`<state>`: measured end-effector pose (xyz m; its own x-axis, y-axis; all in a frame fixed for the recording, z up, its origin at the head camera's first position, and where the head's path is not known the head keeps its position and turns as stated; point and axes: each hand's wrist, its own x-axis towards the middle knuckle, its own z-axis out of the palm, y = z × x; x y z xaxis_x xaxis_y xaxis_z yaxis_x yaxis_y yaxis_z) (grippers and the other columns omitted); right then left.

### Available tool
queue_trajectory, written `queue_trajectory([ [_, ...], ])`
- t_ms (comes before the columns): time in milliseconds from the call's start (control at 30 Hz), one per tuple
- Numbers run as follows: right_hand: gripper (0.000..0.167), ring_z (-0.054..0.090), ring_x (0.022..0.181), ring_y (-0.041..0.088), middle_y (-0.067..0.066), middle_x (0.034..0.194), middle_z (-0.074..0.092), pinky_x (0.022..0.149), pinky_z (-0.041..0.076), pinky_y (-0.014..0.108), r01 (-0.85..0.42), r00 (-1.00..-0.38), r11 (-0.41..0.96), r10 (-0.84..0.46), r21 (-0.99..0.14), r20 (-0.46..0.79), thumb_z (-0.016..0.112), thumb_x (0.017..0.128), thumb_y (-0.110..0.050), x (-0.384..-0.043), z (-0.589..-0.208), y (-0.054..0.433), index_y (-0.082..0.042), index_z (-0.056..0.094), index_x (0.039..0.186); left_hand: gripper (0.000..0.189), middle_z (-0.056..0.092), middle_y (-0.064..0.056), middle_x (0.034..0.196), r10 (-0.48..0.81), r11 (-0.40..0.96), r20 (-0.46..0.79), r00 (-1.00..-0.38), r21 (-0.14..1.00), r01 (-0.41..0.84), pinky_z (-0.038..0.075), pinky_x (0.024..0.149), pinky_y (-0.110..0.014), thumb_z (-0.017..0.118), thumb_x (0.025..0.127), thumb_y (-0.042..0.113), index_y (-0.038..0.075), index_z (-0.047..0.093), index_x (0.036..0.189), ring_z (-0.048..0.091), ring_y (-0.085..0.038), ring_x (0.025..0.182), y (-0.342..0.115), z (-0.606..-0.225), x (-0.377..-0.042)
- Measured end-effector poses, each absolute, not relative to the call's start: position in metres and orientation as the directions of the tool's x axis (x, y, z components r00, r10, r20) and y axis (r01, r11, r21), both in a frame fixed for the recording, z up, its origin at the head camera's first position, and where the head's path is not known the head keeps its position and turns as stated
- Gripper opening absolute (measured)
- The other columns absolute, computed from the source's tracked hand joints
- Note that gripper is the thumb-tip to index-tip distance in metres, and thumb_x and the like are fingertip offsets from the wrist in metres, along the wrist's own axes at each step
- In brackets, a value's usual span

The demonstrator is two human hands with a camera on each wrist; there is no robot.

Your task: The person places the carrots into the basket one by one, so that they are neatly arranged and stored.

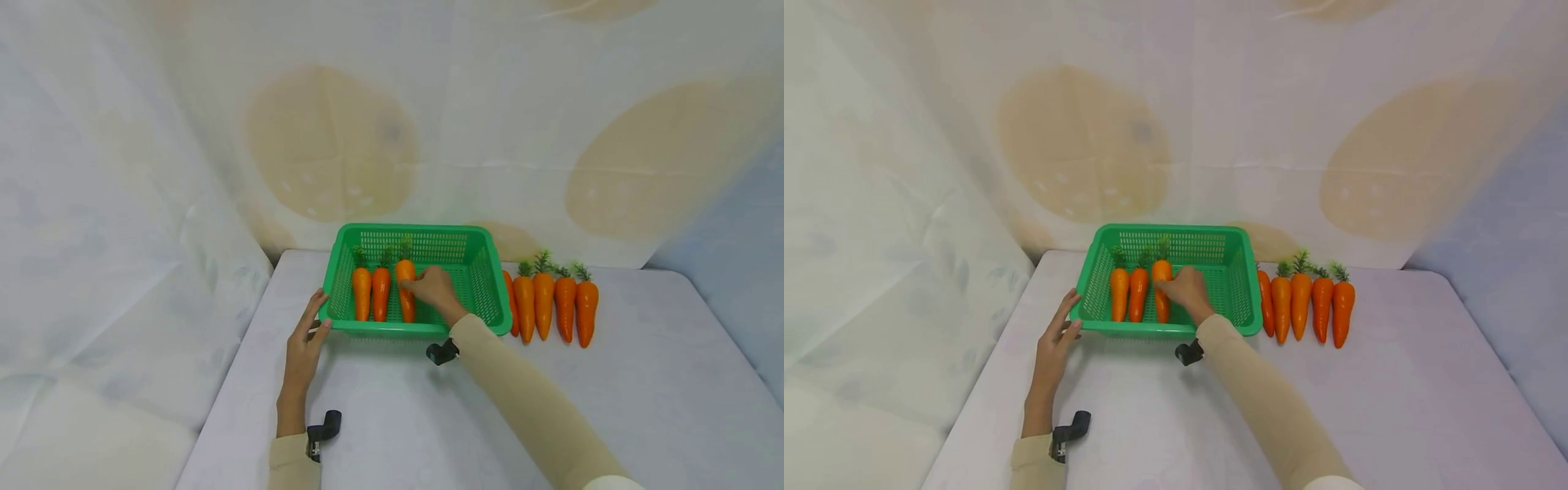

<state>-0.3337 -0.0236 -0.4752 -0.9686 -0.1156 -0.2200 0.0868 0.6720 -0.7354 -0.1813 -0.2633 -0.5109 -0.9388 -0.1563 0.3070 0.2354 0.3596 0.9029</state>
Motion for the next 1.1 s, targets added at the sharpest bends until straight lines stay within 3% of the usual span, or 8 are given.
queue_trajectory([
  [233, 0.053, 0.031, 0.052, 0.013, -0.003, 0.057, 0.026, 0.047, 0.028, 0.026, 0.105, -0.959, 0.705, -0.113, -0.701, -0.259, 0.078, 0.086, -0.034, -0.341, -0.482, -0.032, -0.015, 0.036, 0.059, 0.047, 0.034, -0.002, 0.160, -0.159, 0.354, 0.319, -0.934, 0.902, 0.248, 0.047, 0.088, -0.037, 0.053, 0.104, 0.013, 0.012, 0.046, 0.151, 0.057, -0.026, 0.109, -0.262, -0.511, -0.183],
  [367, 0.052, 0.035, 0.056, 0.014, -0.002, 0.061, 0.028, 0.050, 0.031, 0.026, 0.134, -0.951, 0.728, -0.097, -0.673, -0.294, 0.078, 0.086, -0.034, -0.344, -0.483, -0.034, -0.015, 0.036, 0.062, 0.048, 0.034, -0.002, 0.160, -0.153, 0.356, 0.314, -0.937, 0.902, 0.244, 0.047, 0.088, -0.034, 0.053, 0.105, 0.013, 0.012, 0.045, 0.152, 0.057, -0.024, 0.109, -0.262, -0.510, -0.183],
  [500, 0.047, 0.039, 0.061, 0.016, 0.000, 0.065, 0.034, 0.052, 0.036, 0.028, 0.145, -0.949, 0.739, -0.085, -0.658, -0.304, 0.078, 0.086, -0.032, -0.343, -0.484, -0.035, -0.014, 0.040, 0.064, 0.048, 0.034, -0.001, 0.160, -0.150, 0.357, 0.310, -0.939, 0.903, 0.241, 0.047, 0.086, -0.027, 0.053, 0.104, 0.013, 0.012, 0.046, 0.151, 0.057, -0.023, 0.106, -0.262, -0.510, -0.183],
  [833, 0.030, 0.050, 0.070, 0.019, 0.005, 0.077, 0.051, 0.061, 0.045, 0.029, 0.090, -0.961, 0.752, -0.106, -0.653, -0.255, 0.076, 0.088, -0.026, -0.339, -0.486, -0.040, -0.002, 0.059, 0.086, 0.048, 0.034, 0.000, 0.160, -0.157, 0.365, 0.302, -0.940, 0.903, 0.229, 0.047, 0.086, -0.029, 0.053, 0.104, 0.013, 0.013, 0.046, 0.151, 0.057, -0.022, 0.106, -0.261, -0.511, -0.182],
  [1100, 0.039, 0.041, 0.061, 0.016, 0.001, 0.066, 0.037, 0.052, 0.035, 0.027, 0.091, -0.956, 0.731, -0.126, -0.676, -0.265, 0.076, 0.089, -0.027, -0.342, -0.487, -0.043, -0.010, 0.046, 0.069, 0.048, 0.033, 0.009, 0.160, -0.167, 0.367, 0.335, -0.927, 0.894, 0.257, 0.047, 0.088, -0.036, 0.054, 0.105, 0.016, 0.023, 0.046, 0.152, 0.058, -0.025, 0.108, -0.273, -0.542, -0.196],
])
